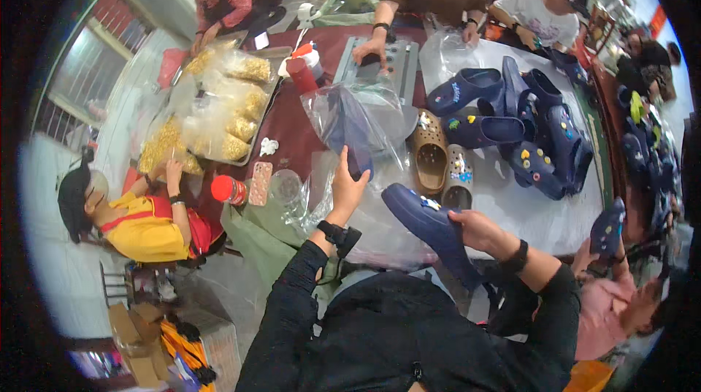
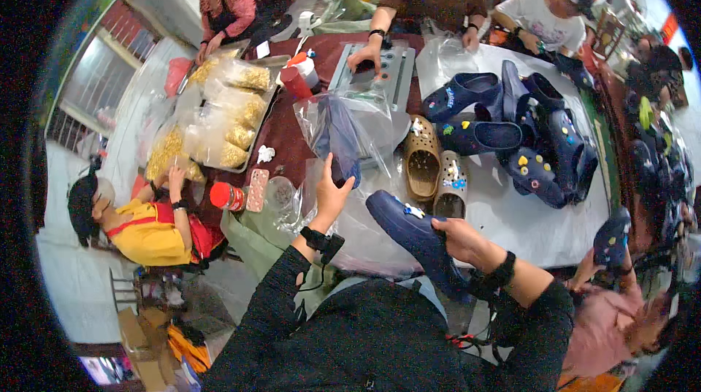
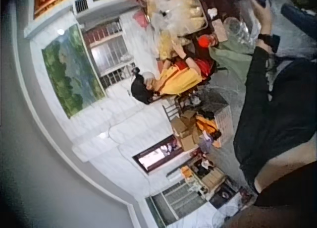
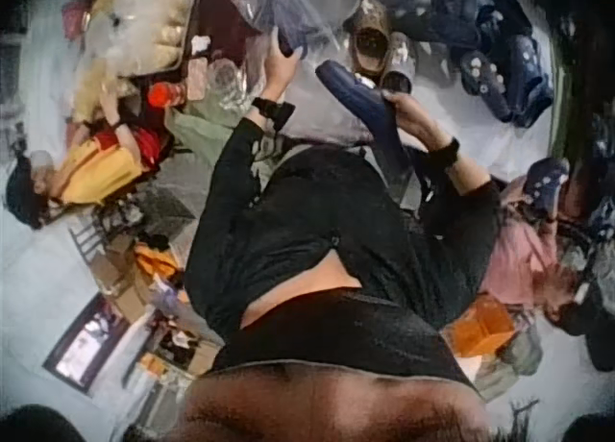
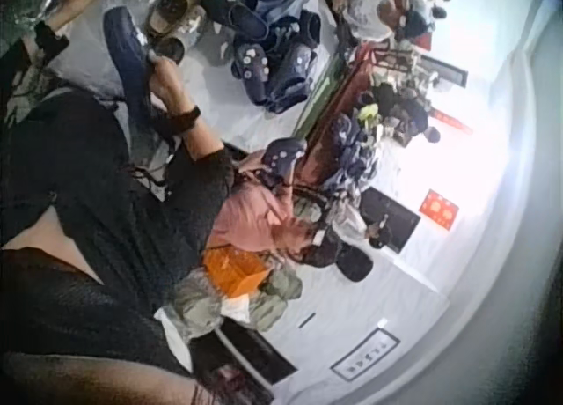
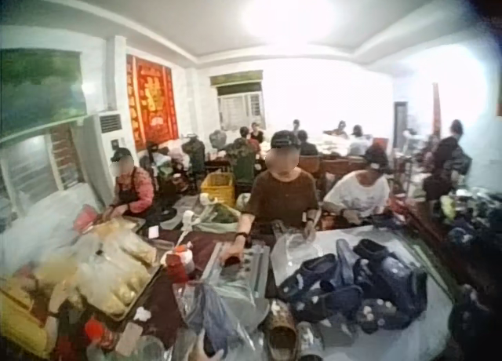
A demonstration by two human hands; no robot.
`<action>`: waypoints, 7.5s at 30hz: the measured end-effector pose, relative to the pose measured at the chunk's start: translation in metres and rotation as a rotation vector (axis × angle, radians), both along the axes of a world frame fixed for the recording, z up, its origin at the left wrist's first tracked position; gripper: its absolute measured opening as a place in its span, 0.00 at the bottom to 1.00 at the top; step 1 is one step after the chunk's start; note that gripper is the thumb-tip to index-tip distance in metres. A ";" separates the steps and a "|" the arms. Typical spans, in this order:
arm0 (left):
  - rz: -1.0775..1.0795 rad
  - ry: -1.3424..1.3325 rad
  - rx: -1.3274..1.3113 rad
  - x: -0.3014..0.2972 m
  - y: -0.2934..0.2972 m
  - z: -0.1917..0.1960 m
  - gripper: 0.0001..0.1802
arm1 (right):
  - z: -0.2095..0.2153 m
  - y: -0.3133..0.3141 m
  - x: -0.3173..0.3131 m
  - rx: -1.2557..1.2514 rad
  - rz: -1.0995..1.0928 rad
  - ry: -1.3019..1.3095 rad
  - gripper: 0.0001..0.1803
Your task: The recorder is packing clogs into plastic bags and placing them into a large collection bag at a shoe manufacturing facility.
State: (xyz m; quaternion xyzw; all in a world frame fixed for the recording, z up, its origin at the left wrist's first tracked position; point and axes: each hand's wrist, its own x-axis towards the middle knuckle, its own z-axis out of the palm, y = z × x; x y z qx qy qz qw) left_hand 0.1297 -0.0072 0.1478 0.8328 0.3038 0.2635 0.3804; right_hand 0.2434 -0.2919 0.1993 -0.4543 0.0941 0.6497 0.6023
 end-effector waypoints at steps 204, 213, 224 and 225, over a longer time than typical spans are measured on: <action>-0.274 0.106 -0.562 -0.125 -0.040 0.104 0.13 | 0.071 0.060 -0.106 -0.360 0.526 -1.856 0.32; -0.268 0.114 -0.548 -0.127 -0.040 0.096 0.13 | 0.058 0.051 -0.095 -0.192 0.547 -1.773 0.33; -0.397 0.065 0.470 -0.122 -0.060 0.115 0.26 | 0.035 0.048 -0.101 -0.035 0.424 -1.779 0.32; -0.588 0.106 0.558 -0.121 -0.062 0.112 0.37 | 0.038 0.050 -0.101 -0.053 0.411 -1.718 0.25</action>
